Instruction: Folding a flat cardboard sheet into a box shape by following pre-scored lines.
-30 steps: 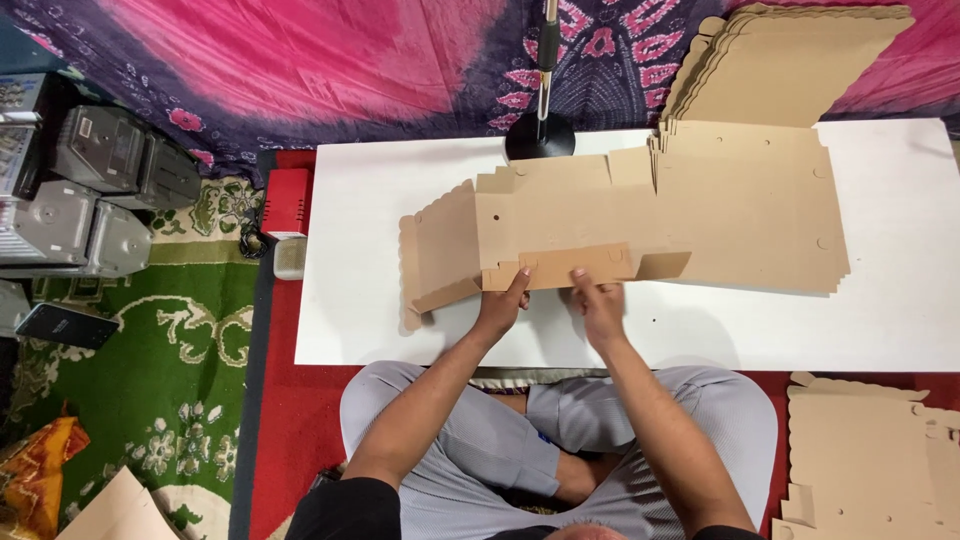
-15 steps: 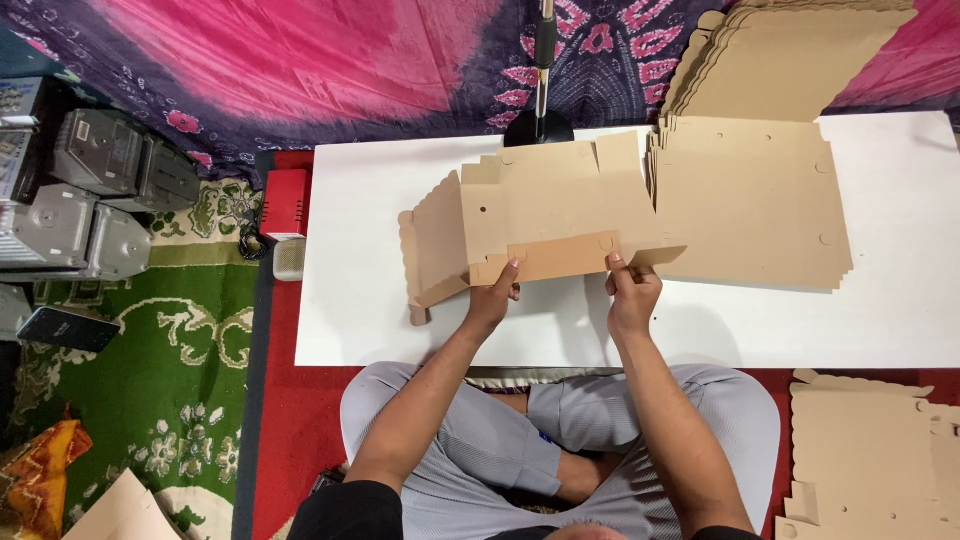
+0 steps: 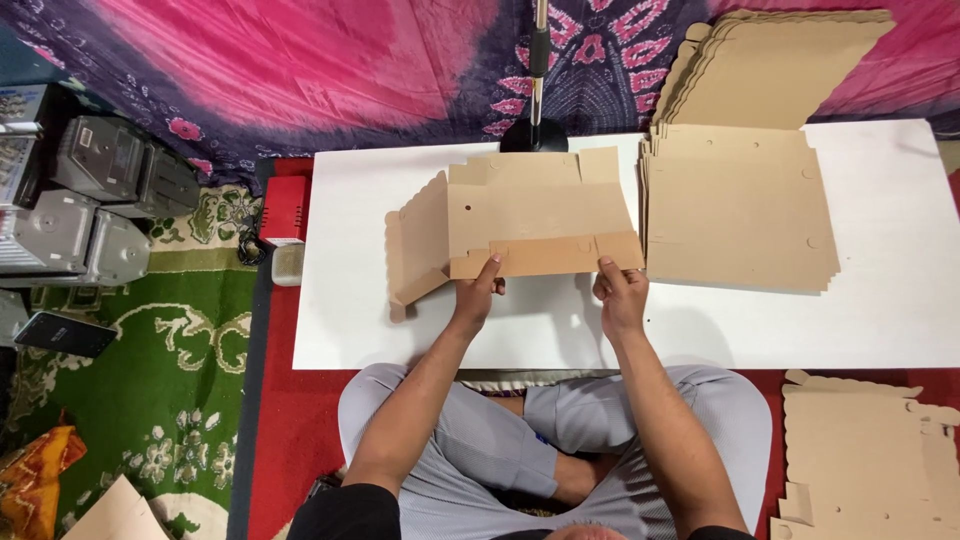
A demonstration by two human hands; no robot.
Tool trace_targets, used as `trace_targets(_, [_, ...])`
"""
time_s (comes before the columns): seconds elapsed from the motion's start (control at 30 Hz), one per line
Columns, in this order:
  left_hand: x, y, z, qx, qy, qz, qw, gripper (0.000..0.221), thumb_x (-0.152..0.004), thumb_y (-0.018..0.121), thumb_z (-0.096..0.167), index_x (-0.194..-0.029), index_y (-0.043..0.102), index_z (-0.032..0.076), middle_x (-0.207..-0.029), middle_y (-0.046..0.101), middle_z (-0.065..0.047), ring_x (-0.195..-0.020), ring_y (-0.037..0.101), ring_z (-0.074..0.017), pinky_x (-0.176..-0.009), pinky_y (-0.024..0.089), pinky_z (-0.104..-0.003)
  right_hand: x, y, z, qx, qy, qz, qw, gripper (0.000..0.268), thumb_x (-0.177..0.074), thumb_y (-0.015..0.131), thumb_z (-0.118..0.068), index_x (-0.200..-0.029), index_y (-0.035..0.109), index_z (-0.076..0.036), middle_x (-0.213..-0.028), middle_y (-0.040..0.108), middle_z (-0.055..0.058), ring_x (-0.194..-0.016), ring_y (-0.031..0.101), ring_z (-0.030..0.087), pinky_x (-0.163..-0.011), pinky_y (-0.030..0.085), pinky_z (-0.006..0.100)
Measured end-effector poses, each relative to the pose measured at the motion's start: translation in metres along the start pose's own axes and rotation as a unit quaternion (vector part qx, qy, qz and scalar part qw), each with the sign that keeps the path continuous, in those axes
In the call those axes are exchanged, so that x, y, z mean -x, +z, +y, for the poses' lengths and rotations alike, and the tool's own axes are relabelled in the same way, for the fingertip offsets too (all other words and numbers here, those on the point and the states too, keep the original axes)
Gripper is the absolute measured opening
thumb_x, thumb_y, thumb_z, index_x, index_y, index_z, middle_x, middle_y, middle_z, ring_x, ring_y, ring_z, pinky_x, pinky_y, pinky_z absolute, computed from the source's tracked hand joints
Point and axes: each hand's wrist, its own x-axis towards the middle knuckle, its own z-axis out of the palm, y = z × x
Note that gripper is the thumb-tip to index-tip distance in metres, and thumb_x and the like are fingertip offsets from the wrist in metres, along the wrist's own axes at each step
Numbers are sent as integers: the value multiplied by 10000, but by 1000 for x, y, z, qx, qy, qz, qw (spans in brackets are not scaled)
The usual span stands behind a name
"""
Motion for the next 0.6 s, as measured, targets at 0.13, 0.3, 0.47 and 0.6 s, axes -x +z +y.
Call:
trace_targets(0.13, [7,2,10,5,-4,25,1000,266,-984,687,239,-1087,654,-4,-645,485,-12,-488,548,-124,-512,539,-275,12,6,4,3,6,-21,1000,203,-919,782,-105,-817,606,-105,-596,387,-56,-475,386,52,-445,342,206])
trace_targets(0.3, [15,-9,-36,-44,-26,21,998,268,-946,755,219,-775,626,58,-575,545,-40,-512,589,-134,-557,492,-264,41,10,10,122,42,-110,986,325,-806,869,-115,-641,592,-77,-483,436,11,-409,414,96,-415,334,245])
trace_targets(0.47, [65,-1,-46,-90,-79,-66,991,350,-922,809,311,-718,690,53,-609,657,-97,-559,663,-170,-590,533,-295,96,19,-23,215,52,-168,961,371,-843,853,-189,-595,599,-80,-425,464,46,-397,366,113,-411,304,269])
trace_targets(0.6, [113,-2,-68,-61,-125,-99,985,408,-1006,721,416,-795,755,68,-720,721,-108,-702,717,-184,-719,571,-340,131,5,-20,266,81,-166,946,424,-853,826,-304,-558,595,-105,-419,496,53,-405,388,124,-414,305,287])
